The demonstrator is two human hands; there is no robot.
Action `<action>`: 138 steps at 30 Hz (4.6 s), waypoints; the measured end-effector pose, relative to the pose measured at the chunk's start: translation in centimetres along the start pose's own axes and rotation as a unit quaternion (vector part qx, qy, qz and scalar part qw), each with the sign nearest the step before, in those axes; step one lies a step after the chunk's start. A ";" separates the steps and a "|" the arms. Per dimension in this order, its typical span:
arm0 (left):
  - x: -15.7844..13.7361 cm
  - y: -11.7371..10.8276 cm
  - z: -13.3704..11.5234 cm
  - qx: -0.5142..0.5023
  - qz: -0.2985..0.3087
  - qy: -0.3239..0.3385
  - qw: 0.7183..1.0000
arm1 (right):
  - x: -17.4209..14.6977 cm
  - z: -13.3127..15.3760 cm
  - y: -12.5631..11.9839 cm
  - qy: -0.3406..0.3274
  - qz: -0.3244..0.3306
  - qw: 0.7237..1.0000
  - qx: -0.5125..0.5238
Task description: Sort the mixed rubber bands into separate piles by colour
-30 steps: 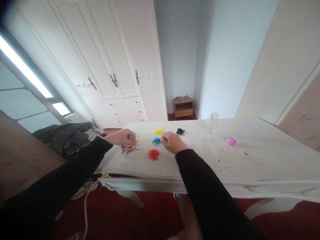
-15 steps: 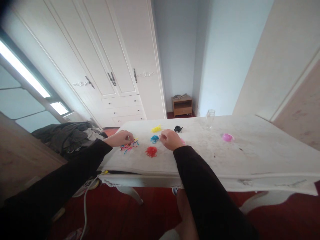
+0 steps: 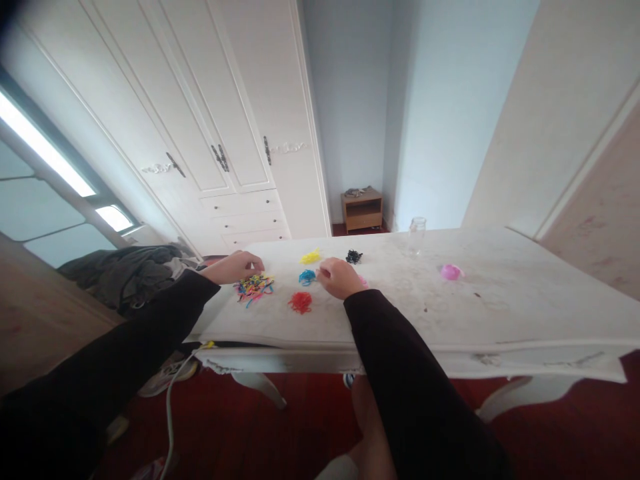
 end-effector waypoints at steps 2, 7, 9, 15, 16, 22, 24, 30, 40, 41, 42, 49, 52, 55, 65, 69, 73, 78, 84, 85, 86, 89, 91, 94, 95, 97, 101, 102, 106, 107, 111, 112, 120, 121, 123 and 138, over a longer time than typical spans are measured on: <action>0.1 -0.2 0.0 0.005 -0.003 0.006 1.000 | 0.0 0.1 0.0 -0.002 -0.001 1.000 -0.007; 0.4 0.2 -0.5 0.016 0.014 0.023 1.000 | 0.0 0.2 -0.1 -0.007 -0.007 1.000 -0.017; 0.6 0.7 -0.3 0.030 0.024 0.007 0.999 | 0.0 0.2 -0.1 -0.006 -0.003 1.000 -0.019; 1.2 1.8 -0.6 0.036 0.044 -0.008 0.998 | 0.0 0.4 -0.1 -0.004 0.007 1.000 -0.025; 1.3 2.0 -0.6 0.035 0.048 -0.005 0.998 | 0.0 0.4 -0.1 -0.003 0.006 1.000 -0.024; 1.4 1.9 -0.4 0.042 0.036 -0.010 0.998 | 0.0 0.5 -0.2 0.000 0.004 1.000 -0.021; 1.3 1.5 -0.2 0.040 0.031 -0.009 0.999 | 0.1 0.5 -0.2 -0.001 0.005 1.000 -0.023; 1.3 0.5 0.5 0.021 0.029 -0.006 0.999 | 0.1 0.6 -0.2 0.001 0.006 1.000 -0.021; 1.2 0.1 1.0 -0.013 0.037 -0.010 0.999 | 0.0 0.3 0.0 -0.004 -0.001 1.000 -0.012; 1.3 0.2 1.0 -0.016 0.038 -0.013 0.999 | 0.0 0.3 0.0 -0.004 -0.001 1.000 -0.012; 1.4 0.3 1.1 -0.019 0.037 -0.017 0.999 | 0.0 0.2 0.0 -0.004 0.000 1.000 -0.011; 2.1 1.0 1.8 -0.054 0.064 -0.038 0.996 | -0.1 0.0 0.1 0.011 0.001 1.000 -0.009; 2.4 0.9 2.7 -0.056 0.053 -0.064 0.995 | 0.0 0.1 0.0 0.010 -0.003 1.000 -0.010; 3.0 1.2 3.4 -0.050 0.042 -0.074 0.995 | 0.0 0.2 -0.2 0.006 -0.010 1.000 -0.008; 4.5 3.4 3.9 -0.061 0.053 -0.078 0.994 | -0.1 0.5 -0.1 0.005 0.002 1.000 -0.011; 4.3 2.9 3.7 -0.077 0.062 -0.066 0.993 | 0.0 0.6 -0.1 0.003 0.000 1.000 -0.012; 3.7 1.9 3.4 -0.102 0.067 -0.055 0.991 | 0.0 0.5 0.0 0.003 0.005 1.000 -0.019; 3.0 1.0 3.5 -0.125 0.067 -0.054 0.988 | 0.0 0.4 0.2 -0.002 0.006 1.000 -0.018; 2.7 0.6 3.4 -0.145 0.079 -0.050 0.985 | 0.0 0.6 0.0 -0.002 0.005 1.000 -0.013; 2.7 0.7 3.2 -0.157 0.085 -0.050 0.983 | 0.0 0.6 -0.1 -0.001 0.005 1.000 -0.012; 2.7 0.8 3.0 -0.173 0.089 -0.050 0.980 | 0.0 0.6 -0.1 0.000 0.006 1.000 -0.012; 2.8 1.1 1.9 -0.237 0.093 -0.038 0.966 | 0.0 0.6 -0.1 0.001 0.005 1.000 -0.012; 3.1 1.2 0.8 -0.284 0.082 -0.026 0.955 | 0.0 0.5 -0.1 0.005 0.004 1.000 -0.013; 3.6 1.1 -1.3 -0.352 0.049 -0.010 0.935 | 0.0 0.5 -0.2 0.012 -0.006 1.000 -0.012; 3.8 1.0 -2.0 -0.374 0.036 -0.004 0.927 | 0.0 0.5 -0.3 0.012 -0.010 1.000 -0.009; 4.2 0.9 -3.7 -0.419 0.020 0.012 0.908 | 0.1 0.6 -0.3 0.009 -0.019 1.000 0.002; 5.1 0.9 -7.1 -0.470 -0.001 0.048 0.881 | 0.2 0.9 -0.6 -0.010 -0.052 0.998 0.036; 5.5 1.0 -7.9 -0.479 -0.008 0.056 0.876 | 0.2 0.9 -0.6 -0.017 -0.060 0.997 0.046; 7.3 1.7 -10.7 -0.531 -0.017 0.081 0.843 | 0.3 0.9 -0.9 -0.028 -0.082 0.994 0.064; 7.7 2.0 -11.2 -0.543 -0.014 0.086 0.835 | 0.3 0.7 -1.1 -0.022 -0.090 0.994 0.060; 9.4 2.6 -12.0 -0.567 -0.003 0.104 0.817 | 0.2 -0.2 -1.8 0.006 -0.121 0.992 0.047; 9.7 2.7 -11.9 -0.568 0.000 0.107 0.816 | 0.2 -0.3 -1.9 0.009 -0.126 0.991 0.047; 10.4 3.8 -10.3 -0.586 -0.023 0.110 0.803 | 0.2 -0.8 -2.1 0.046 -0.157 0.985 0.051; 10.3 3.8 -10.3 -0.585 -0.025 0.112 0.803 | 0.2 -0.8 -2.1 0.049 -0.159 0.985 0.052; 10.1 3.7 -10.3 -0.582 -0.027 0.119 0.804 | 0.2 -0.7 -2.1 0.055 -0.163 0.984 0.052; 9.6 3.7 -11.6 -0.584 -0.043 0.146 0.797 | -0.2 -0.9 -3.0 0.075 -0.189 0.974 0.100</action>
Point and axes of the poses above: each hand's wrist, its own x-axis towards the middle knuckle, its own y-axis out of the palm, z = x × y, the point moved 8 cm from there along x, towards the middle knuckle, and after that the axes turned 1 degree about z, right-handed, at the moved point
